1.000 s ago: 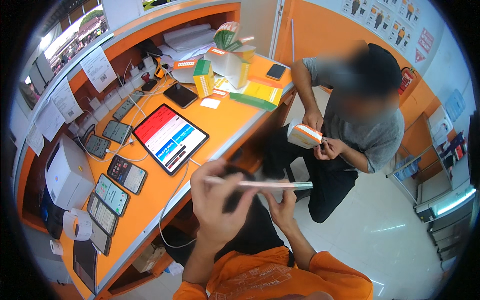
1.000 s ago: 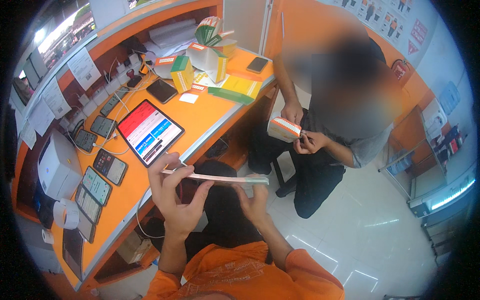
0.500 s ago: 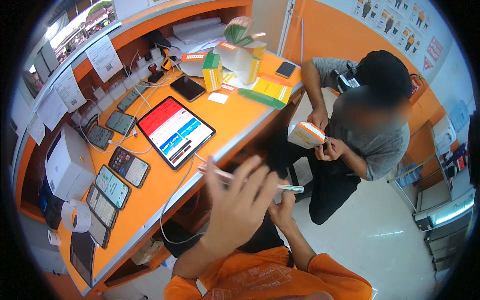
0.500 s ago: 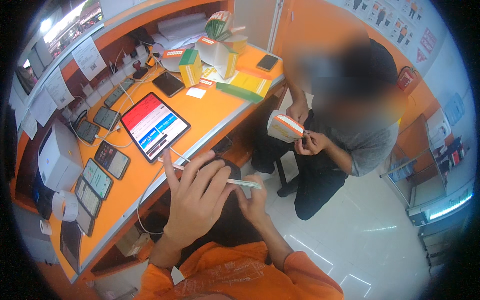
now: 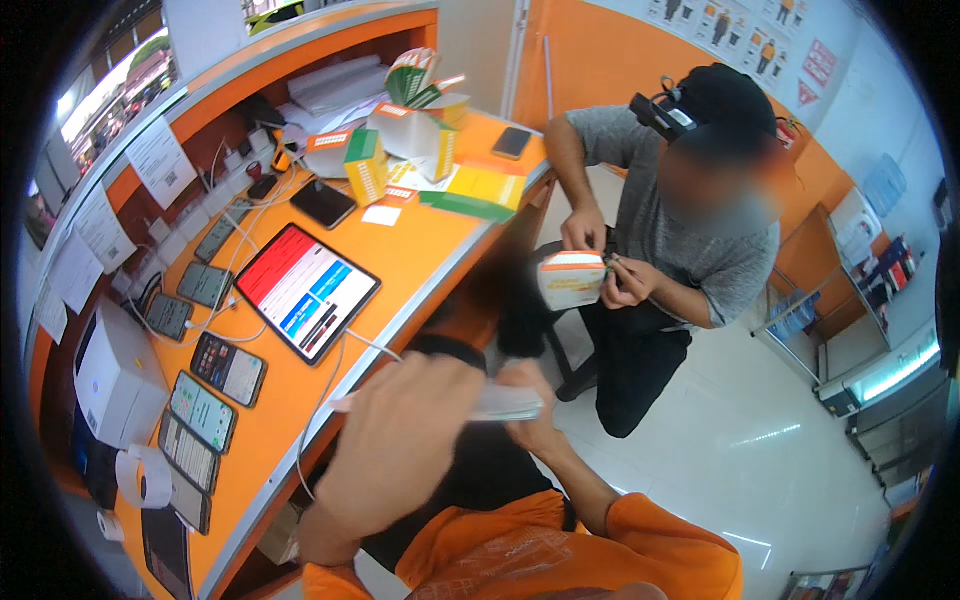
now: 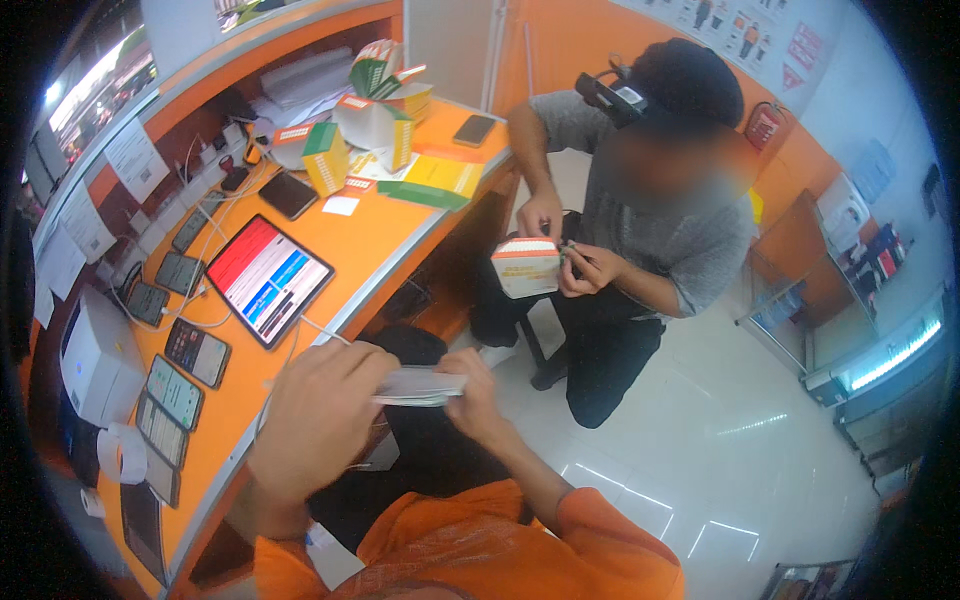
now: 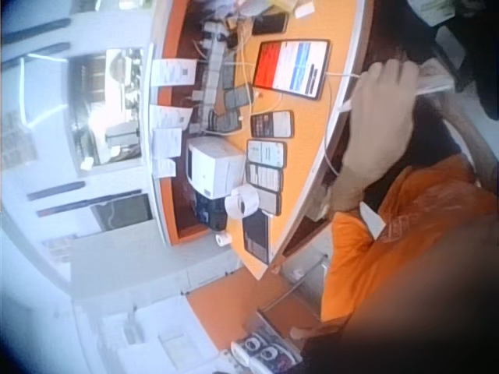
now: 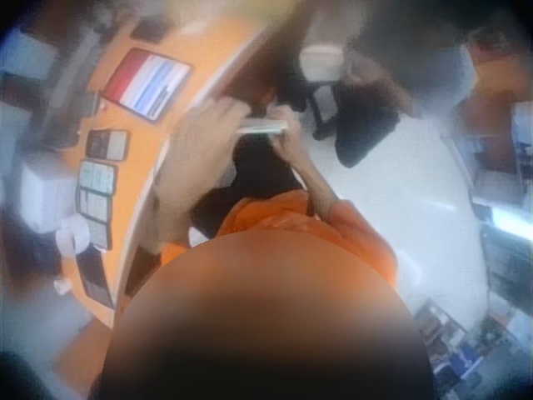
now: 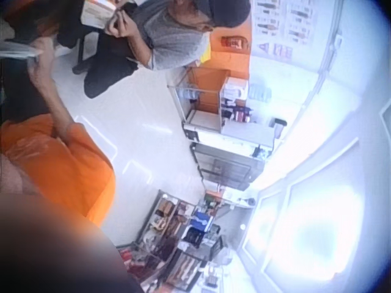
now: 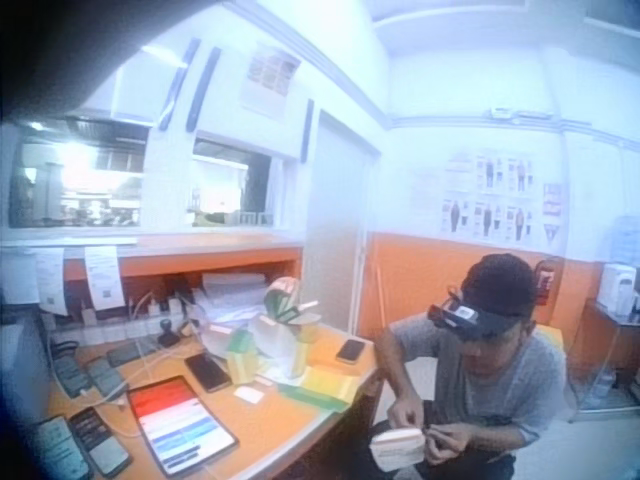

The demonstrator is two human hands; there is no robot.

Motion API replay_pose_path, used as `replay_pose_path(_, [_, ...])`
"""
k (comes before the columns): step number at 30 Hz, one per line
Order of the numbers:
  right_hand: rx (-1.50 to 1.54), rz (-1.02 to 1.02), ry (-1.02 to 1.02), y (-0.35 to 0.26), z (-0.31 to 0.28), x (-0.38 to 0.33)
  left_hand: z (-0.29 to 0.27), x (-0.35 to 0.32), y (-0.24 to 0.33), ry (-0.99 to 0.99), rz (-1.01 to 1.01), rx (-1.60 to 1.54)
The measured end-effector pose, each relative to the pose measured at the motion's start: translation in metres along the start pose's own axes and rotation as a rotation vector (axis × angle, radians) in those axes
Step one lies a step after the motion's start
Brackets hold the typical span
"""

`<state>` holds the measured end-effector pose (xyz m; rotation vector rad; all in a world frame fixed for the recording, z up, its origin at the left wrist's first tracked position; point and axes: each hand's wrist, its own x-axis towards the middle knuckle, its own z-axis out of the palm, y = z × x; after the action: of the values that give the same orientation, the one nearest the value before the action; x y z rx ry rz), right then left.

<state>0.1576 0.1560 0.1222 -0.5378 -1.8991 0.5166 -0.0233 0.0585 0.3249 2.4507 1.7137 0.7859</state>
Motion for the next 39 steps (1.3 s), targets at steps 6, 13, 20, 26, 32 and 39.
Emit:
replay_pose_path(6, [-0.074,0.068,-0.052,-0.033,-0.008,0.029,-0.031,0.013,-0.046,-0.164,0.091,-0.178])
replay_pose_path(13, [0.082,0.485,0.446,-0.017,-0.063,0.035,-0.019,-0.012,-0.085,0.244,-0.36,-0.666])
replay_pose_path(20, [1.396,1.4,-0.027,0.048,-0.114,-0.019,0.004,-0.03,-0.069,0.099,0.23,-0.376])
replay_pose_path(26, [1.117,1.618,-0.218,0.084,-0.107,-0.097,0.038,-0.065,-0.029,-0.177,0.312,-0.364])
replay_pose_path(32, [1.16,1.494,-0.185,0.084,-0.114,-0.096,0.051,-0.099,-0.023,-0.197,0.02,-0.044])
replay_pose_path(39, [0.922,0.996,0.084,0.048,-0.12,-0.05,0.105,-0.099,-0.069,0.483,-0.488,-1.907])
